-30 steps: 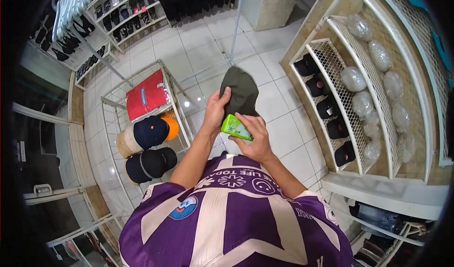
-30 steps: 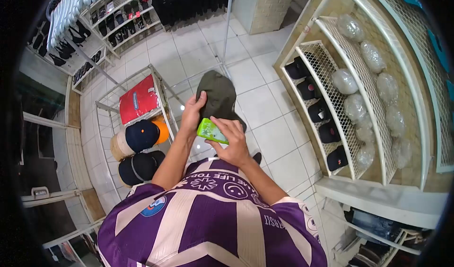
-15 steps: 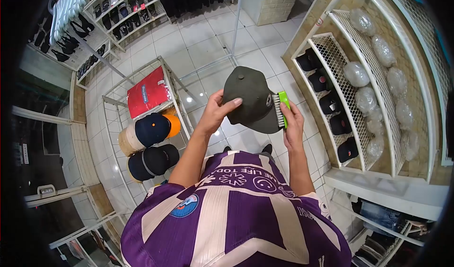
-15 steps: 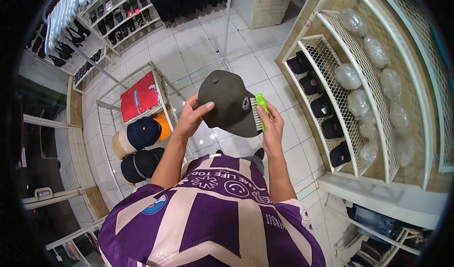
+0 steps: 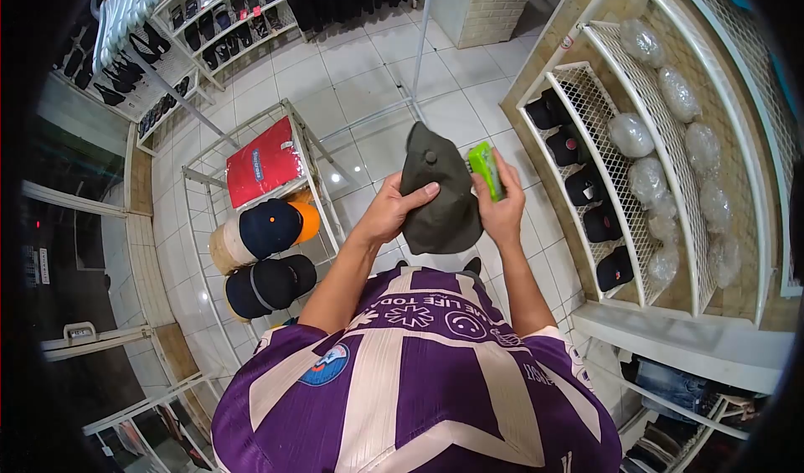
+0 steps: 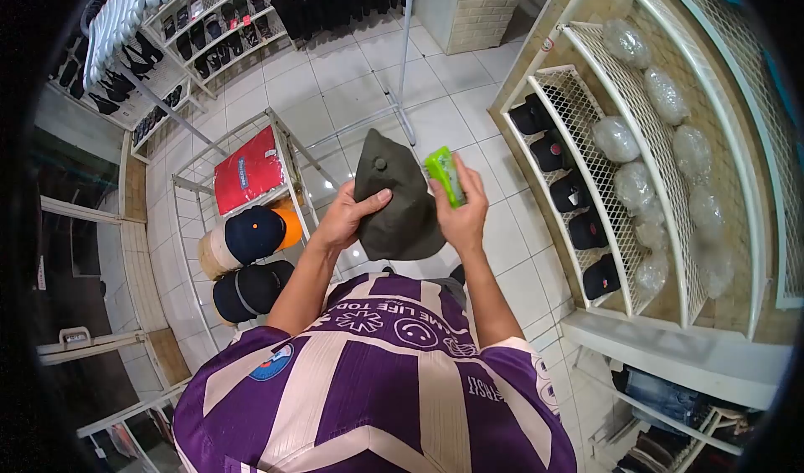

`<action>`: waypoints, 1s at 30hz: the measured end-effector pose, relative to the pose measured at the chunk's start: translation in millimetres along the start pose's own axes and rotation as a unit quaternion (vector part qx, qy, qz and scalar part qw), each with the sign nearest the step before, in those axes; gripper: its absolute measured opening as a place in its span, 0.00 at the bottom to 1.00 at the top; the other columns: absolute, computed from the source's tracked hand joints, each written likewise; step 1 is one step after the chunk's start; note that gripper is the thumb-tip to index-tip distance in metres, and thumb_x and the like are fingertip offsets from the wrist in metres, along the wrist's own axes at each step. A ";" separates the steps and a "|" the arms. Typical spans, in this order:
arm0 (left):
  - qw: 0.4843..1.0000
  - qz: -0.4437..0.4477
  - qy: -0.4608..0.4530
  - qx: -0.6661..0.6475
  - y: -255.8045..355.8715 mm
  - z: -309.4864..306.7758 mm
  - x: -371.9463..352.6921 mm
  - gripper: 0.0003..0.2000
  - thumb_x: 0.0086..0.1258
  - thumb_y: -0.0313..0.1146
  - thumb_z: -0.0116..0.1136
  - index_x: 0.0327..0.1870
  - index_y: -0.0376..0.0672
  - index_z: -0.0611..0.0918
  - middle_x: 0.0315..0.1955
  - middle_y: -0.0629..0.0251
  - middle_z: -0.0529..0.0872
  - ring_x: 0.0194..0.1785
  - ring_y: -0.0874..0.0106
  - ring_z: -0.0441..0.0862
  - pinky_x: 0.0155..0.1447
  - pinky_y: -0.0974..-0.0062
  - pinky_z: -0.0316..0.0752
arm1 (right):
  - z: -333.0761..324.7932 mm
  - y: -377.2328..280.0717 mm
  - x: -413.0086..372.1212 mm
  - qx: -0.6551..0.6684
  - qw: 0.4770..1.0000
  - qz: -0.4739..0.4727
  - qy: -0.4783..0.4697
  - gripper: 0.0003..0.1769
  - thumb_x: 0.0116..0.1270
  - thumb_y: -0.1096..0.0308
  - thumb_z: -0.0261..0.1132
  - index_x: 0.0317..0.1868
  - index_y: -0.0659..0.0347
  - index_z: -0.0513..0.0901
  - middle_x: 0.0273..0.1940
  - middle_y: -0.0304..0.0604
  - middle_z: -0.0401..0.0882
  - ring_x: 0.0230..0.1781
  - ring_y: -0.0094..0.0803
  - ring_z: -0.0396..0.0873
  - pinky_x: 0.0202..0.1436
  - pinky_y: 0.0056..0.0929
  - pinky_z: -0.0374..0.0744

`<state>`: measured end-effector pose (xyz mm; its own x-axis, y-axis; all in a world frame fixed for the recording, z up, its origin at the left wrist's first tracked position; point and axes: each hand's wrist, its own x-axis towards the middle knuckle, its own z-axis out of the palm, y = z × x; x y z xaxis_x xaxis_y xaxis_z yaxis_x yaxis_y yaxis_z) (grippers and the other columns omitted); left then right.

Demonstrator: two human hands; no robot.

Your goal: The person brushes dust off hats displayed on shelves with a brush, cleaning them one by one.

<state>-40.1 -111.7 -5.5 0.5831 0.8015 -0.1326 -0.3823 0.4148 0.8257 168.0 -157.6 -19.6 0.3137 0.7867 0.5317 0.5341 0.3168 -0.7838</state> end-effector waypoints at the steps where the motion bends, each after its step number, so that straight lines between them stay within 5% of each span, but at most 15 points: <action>1: 1.000 0.001 0.000 0.001 3.8 2.6 -2.2 0.13 0.76 0.31 0.65 0.57 0.35 0.83 0.46 0.65 0.89 0.46 0.77 0.86 0.54 0.75 0.82 | 1.9 1.8 4.2 -0.007 0.999 0.042 0.018 0.32 0.67 0.67 0.74 0.68 0.71 0.76 0.54 0.53 0.81 0.54 0.42 0.81 0.60 0.33 0.77; 2: 1.000 0.017 0.013 0.015 8.9 6.9 -3.1 0.14 0.76 0.31 0.65 0.56 0.35 0.83 0.46 0.65 0.89 0.46 0.77 0.86 0.54 0.75 0.82 | 0.4 0.3 3.4 0.132 0.985 0.096 0.060 0.33 0.65 0.68 0.76 0.68 0.70 0.77 0.54 0.53 0.81 0.54 0.42 0.81 0.60 0.34 0.77; 3: 0.999 0.033 0.032 0.026 10.4 9.5 -3.8 0.14 0.76 0.31 0.65 0.56 0.34 0.83 0.46 0.65 0.90 0.46 0.77 0.86 0.54 0.75 0.82 | -3.7 -12.4 9.0 0.134 0.985 0.093 0.055 0.33 0.65 0.68 0.76 0.68 0.70 0.77 0.54 0.53 0.81 0.54 0.42 0.81 0.60 0.34 0.77; 5: 0.998 0.040 0.026 0.032 0.8 3.4 -2.1 0.14 0.76 0.31 0.65 0.56 0.34 0.83 0.45 0.65 0.90 0.46 0.78 0.86 0.53 0.76 0.82 | -12.5 -40.9 9.8 0.063 0.995 -0.073 -0.029 0.34 0.63 0.68 0.77 0.68 0.69 0.78 0.53 0.52 0.81 0.53 0.44 0.81 0.60 0.35 0.78; 7: 0.998 0.043 0.004 0.046 -0.7 -0.2 -3.2 0.14 0.76 0.31 0.65 0.56 0.34 0.83 0.45 0.64 0.90 0.46 0.78 0.86 0.53 0.76 0.82 | -3.6 -45.4 7.5 -0.026 0.990 -0.120 -0.068 0.35 0.61 0.67 0.78 0.68 0.67 0.79 0.53 0.53 0.82 0.55 0.46 0.81 0.60 0.35 0.78; 9: 0.998 0.004 0.006 0.055 3.3 0.2 -1.7 0.14 0.76 0.31 0.65 0.56 0.34 0.83 0.44 0.65 0.90 0.45 0.78 0.86 0.52 0.76 0.82 | 1.0 -24.0 14.4 0.020 0.997 0.026 -0.070 0.35 0.61 0.68 0.78 0.68 0.66 0.78 0.53 0.53 0.81 0.55 0.47 0.81 0.60 0.36 0.78; 13: 0.996 0.014 0.038 0.076 0.8 0.7 -5.0 0.14 0.74 0.29 0.67 0.56 0.33 0.82 0.43 0.65 0.89 0.42 0.78 0.86 0.49 0.76 0.83 | -4.9 -23.9 20.9 0.021 0.999 0.040 -0.025 0.34 0.62 0.68 0.77 0.69 0.67 0.78 0.52 0.54 0.81 0.54 0.47 0.81 0.60 0.37 0.78; 16: 0.996 -0.020 -0.001 0.084 -5.0 -0.5 -8.2 0.15 0.73 0.29 0.67 0.56 0.34 0.82 0.43 0.66 0.89 0.41 0.78 0.86 0.49 0.77 0.82 | -0.3 -43.0 12.1 0.030 0.993 -0.069 -0.087 0.33 0.63 0.67 0.76 0.68 0.67 0.79 0.53 0.55 0.81 0.55 0.47 0.82 0.61 0.37 0.77; 19: 0.992 -0.062 -0.036 0.100 -0.4 1.4 -8.8 0.15 0.73 0.30 0.68 0.57 0.34 0.82 0.43 0.68 0.89 0.42 0.79 0.85 0.49 0.78 0.81 | 0.1 -1.7 22.5 -0.065 0.994 0.030 -0.083 0.32 0.64 0.68 0.76 0.67 0.68 0.79 0.52 0.56 0.82 0.55 0.49 0.81 0.61 0.37 0.77; 21: 0.996 -0.002 -0.032 0.087 3.9 8.2 -12.2 0.16 0.73 0.30 0.68 0.58 0.34 0.82 0.43 0.68 0.89 0.44 0.80 0.85 0.51 0.79 0.80 | -3.9 -0.2 29.3 -0.053 0.997 0.027 -0.049 0.32 0.64 0.68 0.75 0.67 0.68 0.79 0.52 0.56 0.82 0.54 0.48 0.82 0.60 0.36 0.78; 23: 0.993 0.001 -0.024 0.116 0.9 6.5 -12.9 0.17 0.73 0.29 0.67 0.60 0.33 0.81 0.46 0.67 0.89 0.46 0.79 0.84 0.53 0.79 0.80 | -10.5 -26.5 30.2 0.102 0.994 0.027 -0.037 0.31 0.64 0.67 0.76 0.66 0.66 0.80 0.53 0.55 0.82 0.53 0.47 0.83 0.58 0.35 0.78; 24: 0.990 -0.025 -0.057 0.128 -3.4 2.0 -11.2 0.18 0.74 0.30 0.67 0.61 0.33 0.81 0.46 0.67 0.89 0.47 0.80 0.84 0.54 0.78 0.79 | -10.4 -37.7 30.8 0.074 0.994 -0.040 -0.075 0.30 0.64 0.66 0.76 0.66 0.67 0.80 0.53 0.55 0.83 0.51 0.45 0.84 0.57 0.35 0.79; 28: 0.988 -0.032 -0.084 0.127 -6.0 -1.0 -10.3 0.18 0.74 0.31 0.67 0.61 0.34 0.81 0.47 0.68 0.88 0.47 0.80 0.82 0.56 0.78 0.79 | 0.3 -12.3 31.1 -0.044 0.991 0.028 -0.126 0.29 0.66 0.67 0.75 0.65 0.70 0.81 0.49 0.54 0.84 0.49 0.42 0.85 0.55 0.36 0.80; 30: 0.990 0.001 -0.063 0.128 -8.3 -1.3 -13.4 0.18 0.74 0.31 0.66 0.60 0.34 0.81 0.45 0.69 0.89 0.46 0.80 0.83 0.54 0.78 0.79 | -5.8 -11.2 32.6 -0.030 0.996 0.032 -0.079 0.28 0.66 0.67 0.75 0.65 0.69 0.81 0.49 0.54 0.84 0.49 0.42 0.85 0.55 0.36 0.80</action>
<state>-45.7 -125.3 -11.3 0.6738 0.7352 -0.0742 -0.1994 0.2777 0.9397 176.8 -138.6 8.4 0.2231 0.8795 0.4204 0.5645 0.2351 -0.7912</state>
